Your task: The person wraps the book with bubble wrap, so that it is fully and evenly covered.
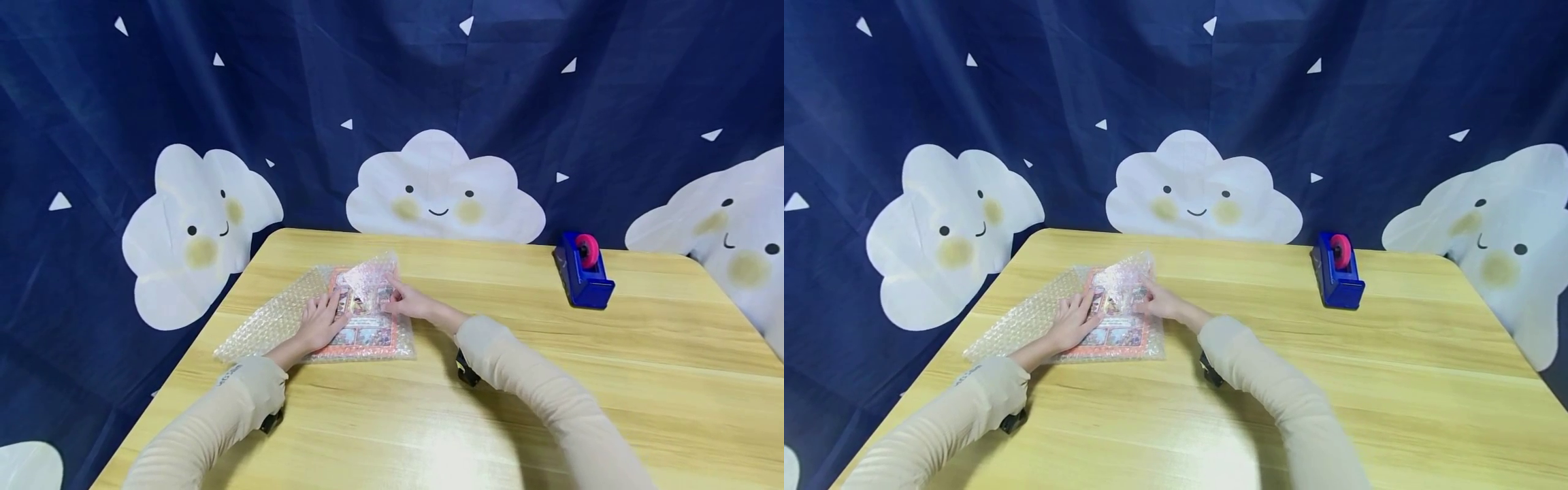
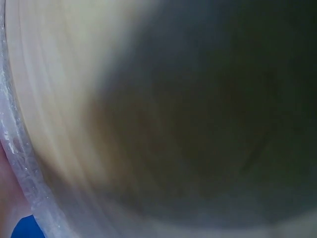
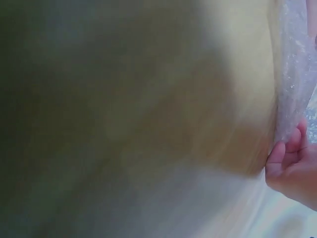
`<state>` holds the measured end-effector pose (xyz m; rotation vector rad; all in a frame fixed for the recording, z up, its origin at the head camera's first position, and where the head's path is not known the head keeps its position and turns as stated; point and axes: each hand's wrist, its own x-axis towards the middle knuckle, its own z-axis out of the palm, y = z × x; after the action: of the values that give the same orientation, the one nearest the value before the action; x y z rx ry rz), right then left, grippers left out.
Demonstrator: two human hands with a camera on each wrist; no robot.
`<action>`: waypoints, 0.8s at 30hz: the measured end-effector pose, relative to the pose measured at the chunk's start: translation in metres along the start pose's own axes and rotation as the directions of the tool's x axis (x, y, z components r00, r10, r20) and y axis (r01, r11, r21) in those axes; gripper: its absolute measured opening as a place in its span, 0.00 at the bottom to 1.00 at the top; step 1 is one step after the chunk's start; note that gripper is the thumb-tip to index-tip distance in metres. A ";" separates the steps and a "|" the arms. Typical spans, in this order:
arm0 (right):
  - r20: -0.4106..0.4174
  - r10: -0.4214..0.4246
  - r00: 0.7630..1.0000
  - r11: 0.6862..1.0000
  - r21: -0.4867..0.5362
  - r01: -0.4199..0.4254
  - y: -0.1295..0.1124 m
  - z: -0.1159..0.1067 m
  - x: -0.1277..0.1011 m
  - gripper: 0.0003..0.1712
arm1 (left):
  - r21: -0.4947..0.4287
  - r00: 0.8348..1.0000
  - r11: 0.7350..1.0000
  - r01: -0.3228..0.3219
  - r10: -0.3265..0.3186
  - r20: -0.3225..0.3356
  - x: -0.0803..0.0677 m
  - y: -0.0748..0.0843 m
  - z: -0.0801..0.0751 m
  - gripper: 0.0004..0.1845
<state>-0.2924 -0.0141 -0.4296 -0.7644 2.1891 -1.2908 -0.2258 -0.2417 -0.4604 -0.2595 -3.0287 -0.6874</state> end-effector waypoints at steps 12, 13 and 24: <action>0.063 0.047 0.997 0.924 -0.381 -0.020 -0.010 0.002 0.015 0.38 | -0.042 1.000 0.999 -0.028 0.028 -0.002 0.001 -0.001 0.001 0.33; 0.071 0.056 0.996 0.921 -0.389 -0.024 -0.010 0.002 0.016 0.38 | -0.040 1.000 0.999 -0.030 0.030 -0.002 0.001 -0.001 0.001 0.32; 0.099 0.079 0.992 0.940 -0.339 -0.042 -0.012 -0.002 0.014 0.38 | 0.024 0.999 0.999 -0.034 0.034 0.005 0.002 -0.001 0.002 0.25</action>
<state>-0.3009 -0.0276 -0.4195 -0.8653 2.3507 -0.8300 -0.2277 -0.2412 -0.4623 -0.3117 -3.0267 -0.6482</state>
